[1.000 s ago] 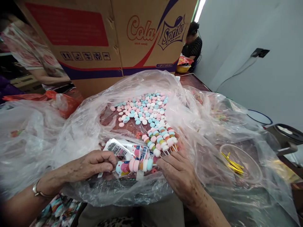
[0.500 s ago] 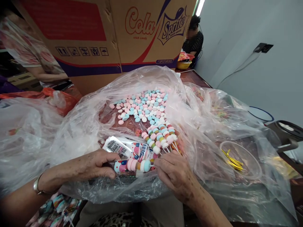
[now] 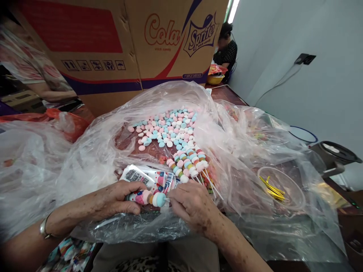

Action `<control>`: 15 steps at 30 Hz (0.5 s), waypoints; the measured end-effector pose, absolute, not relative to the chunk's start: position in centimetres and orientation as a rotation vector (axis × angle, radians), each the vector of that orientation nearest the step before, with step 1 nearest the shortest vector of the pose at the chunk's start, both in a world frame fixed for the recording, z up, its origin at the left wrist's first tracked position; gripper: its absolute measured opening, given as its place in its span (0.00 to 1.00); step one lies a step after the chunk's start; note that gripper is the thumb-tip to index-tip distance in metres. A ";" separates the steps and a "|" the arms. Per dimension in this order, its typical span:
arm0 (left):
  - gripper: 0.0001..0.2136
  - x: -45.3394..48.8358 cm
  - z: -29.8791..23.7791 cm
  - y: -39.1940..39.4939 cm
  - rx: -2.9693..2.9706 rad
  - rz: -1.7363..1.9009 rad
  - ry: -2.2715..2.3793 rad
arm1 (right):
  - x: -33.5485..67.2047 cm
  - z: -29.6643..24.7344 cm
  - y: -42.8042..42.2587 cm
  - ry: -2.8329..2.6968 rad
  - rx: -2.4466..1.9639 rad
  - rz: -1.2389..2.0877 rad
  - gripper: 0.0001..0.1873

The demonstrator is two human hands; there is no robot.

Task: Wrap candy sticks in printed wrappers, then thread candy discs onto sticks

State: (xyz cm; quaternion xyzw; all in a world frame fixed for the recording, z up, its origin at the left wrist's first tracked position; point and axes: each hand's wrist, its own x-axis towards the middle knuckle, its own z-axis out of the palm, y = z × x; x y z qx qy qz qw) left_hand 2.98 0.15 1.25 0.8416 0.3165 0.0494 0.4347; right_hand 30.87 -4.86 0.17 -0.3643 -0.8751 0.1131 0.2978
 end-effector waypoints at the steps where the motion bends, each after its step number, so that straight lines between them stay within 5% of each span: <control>1: 0.16 3.0 1.4 0.2 2.069 0.081 0.801 | 30.9 0.2 -4.6 -2.338 -0.928 0.282 0.12; 15: 0.10 3.3 1.3 0.3 2.087 0.116 0.910 | 32.2 1.1 -4.0 -2.467 -0.939 0.213 0.12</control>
